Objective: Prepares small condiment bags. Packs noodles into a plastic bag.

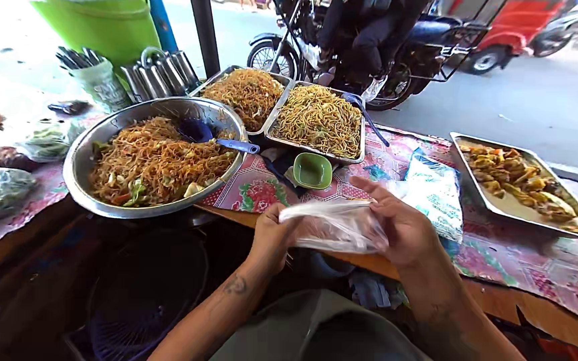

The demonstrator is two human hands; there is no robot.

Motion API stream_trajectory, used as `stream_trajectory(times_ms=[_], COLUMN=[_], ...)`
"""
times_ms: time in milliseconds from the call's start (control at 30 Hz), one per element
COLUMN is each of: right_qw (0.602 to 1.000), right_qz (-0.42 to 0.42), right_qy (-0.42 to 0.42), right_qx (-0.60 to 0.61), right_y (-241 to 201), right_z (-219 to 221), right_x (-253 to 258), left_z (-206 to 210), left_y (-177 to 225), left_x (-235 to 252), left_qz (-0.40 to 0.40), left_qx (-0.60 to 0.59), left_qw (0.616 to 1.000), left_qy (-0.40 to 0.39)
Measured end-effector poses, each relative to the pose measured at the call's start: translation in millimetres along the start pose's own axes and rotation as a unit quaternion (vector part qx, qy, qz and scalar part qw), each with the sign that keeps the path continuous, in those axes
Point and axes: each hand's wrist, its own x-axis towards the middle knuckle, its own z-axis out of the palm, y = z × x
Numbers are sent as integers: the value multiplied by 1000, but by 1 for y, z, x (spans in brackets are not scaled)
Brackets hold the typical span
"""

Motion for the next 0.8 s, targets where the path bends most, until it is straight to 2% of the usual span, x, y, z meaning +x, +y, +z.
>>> stream_trajectory(times_ms=[33, 100, 133, 200, 267, 300, 367, 433, 467, 533, 567, 633, 700, 767, 800], right_qw=[1000, 977, 941, 867, 828, 823, 838, 868, 877, 863, 839, 785, 752, 768, 784], right_qz=[21, 53, 69, 116, 156, 160, 121, 38, -3, -48, -53, -58, -60, -63, -64], right_qy=[-5, 84, 135, 147, 126, 128, 123, 56, -12, -166, -226, -302, -344, -359, -327], right_qx=[-21, -190, -302, -461, -523, -530, -518, -492, -480, -475, -492, -538, -560, -526, -523], right_y=[-4, -8, -7, 4, 16, 16, 2, -15, -22, -36, -44, -54, -64, -79, -89], right_z=[-2, -2, -3, -10, -12, -9, -4, -8, -12, -16, -14, -7, -2, -12, -23], right_x=[11, 42, 60, 95, 118, 121, 110, 90, 80, 66, 61, 57, 61, 84, 103], left_z=[5, 15, 19, 25, 27, 27, 20, -2, -20, -43, -45, -31, 3, 30, 37], left_y=[-2, -3, -3, -5, -5, -3, 10, 21, 25, 37, 44, 52, 55, 49, 48], left_x=[11, 26, 30, 39, 49, 53, 61, 70, 79, 104, 115, 121, 107, 100, 102], left_qz=[-4, -24, -43, -71, -72, -71, -67, -51, -39, -8, -3, -26, -44, -53, -70], left_qx=[-8, -5, 5, 26, 53, 64, 73, 82, 90, 120, 127, 140, 221, 295, 329], left_qw=[999, 998, 998, 997, 995, 995, 995, 989, 969, 881, 845, 823, 816, 799, 790], left_qy=[40, 60, 50, 32, 36, 38, 12, -112, -226, -458, -520, -549, -533, -521, -512])
